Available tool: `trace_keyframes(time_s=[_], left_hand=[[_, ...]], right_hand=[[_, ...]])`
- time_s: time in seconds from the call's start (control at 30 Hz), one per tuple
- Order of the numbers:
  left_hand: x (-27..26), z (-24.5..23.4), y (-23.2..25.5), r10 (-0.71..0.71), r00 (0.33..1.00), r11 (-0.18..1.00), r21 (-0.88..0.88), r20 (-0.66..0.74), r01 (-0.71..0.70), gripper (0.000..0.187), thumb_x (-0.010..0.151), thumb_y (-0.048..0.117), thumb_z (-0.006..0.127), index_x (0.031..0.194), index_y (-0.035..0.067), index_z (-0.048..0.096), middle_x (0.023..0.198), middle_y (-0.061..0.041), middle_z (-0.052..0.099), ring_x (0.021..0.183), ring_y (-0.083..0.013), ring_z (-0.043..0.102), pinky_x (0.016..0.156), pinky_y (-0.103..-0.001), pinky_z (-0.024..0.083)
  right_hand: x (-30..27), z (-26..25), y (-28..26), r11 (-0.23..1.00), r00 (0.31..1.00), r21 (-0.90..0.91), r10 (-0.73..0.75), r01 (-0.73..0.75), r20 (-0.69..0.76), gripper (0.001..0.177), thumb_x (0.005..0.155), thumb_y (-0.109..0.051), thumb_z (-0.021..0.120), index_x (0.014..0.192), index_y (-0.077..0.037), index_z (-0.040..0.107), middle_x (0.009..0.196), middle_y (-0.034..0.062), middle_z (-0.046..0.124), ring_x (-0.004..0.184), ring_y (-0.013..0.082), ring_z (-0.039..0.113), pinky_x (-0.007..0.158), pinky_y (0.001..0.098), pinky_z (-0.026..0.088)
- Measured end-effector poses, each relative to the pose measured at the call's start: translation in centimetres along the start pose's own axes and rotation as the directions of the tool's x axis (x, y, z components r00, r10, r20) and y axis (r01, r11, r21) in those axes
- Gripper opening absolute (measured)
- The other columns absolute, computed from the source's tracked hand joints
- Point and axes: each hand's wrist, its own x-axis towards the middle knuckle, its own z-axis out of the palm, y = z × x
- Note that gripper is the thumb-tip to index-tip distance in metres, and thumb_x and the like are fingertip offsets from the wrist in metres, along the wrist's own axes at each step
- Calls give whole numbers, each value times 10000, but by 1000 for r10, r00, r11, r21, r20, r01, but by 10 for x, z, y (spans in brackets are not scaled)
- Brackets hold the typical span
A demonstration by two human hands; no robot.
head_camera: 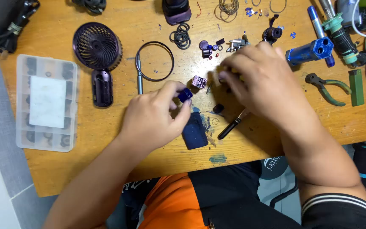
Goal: Repairing a small electronic component by manipulating wires and connectors on a workbench
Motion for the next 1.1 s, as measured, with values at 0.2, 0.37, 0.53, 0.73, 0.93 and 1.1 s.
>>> trace_keyframes(time_s=[0.2,0.37,0.53,0.73,0.93,1.1], left_hand=[[4,3,-5,36,995,990,132,88,-48,284,1097,346,686,1236,99,670,667,-113,750,566,-453,736,543,-631,573],[6,3,-4,27,994,986,160,104,-43,267,1095,366,683,1110,107,620,744,-165,767,636,-486,750,550,-638,570],[3,12,-8,104,995,980,173,7,-103,270,1061,356,722,1058,109,611,766,-153,771,659,-485,745,525,-638,551],[3,11,-8,133,991,979,155,4,-132,263,1071,339,722,1055,104,605,777,-115,771,666,-465,746,505,-632,537],[4,8,-6,102,994,982,155,49,-109,253,1072,348,704,1076,110,619,832,-112,800,724,-464,766,532,-646,553],[7,2,-3,39,985,989,136,165,-62,266,1115,361,656,1181,103,655,887,-128,835,740,-455,797,587,-645,603]], right_hand=[[34,20,-5,992,999,-125,-24,27,25,317,1141,-247,789,1411,-91,843,1273,132,780,1125,413,615,943,575,538],[60,45,5,964,995,-255,-55,75,82,265,1213,-225,686,1038,-106,845,1054,60,769,950,313,588,791,473,552],[65,54,15,962,969,-138,-244,236,-41,364,1160,-98,726,803,-35,754,1158,76,764,1010,318,559,861,446,548],[48,63,27,984,988,-83,-152,155,39,181,1012,-151,835,1085,10,799,1017,138,779,1014,357,673,727,524,615],[44,29,17,996,999,73,49,-48,-6,185,1065,-153,853,1203,-30,841,1031,179,803,906,363,771,788,482,610],[35,11,20,838,952,461,303,-291,50,165,1215,-72,783,1146,-55,635,986,87,781,803,184,689,681,356,524]])
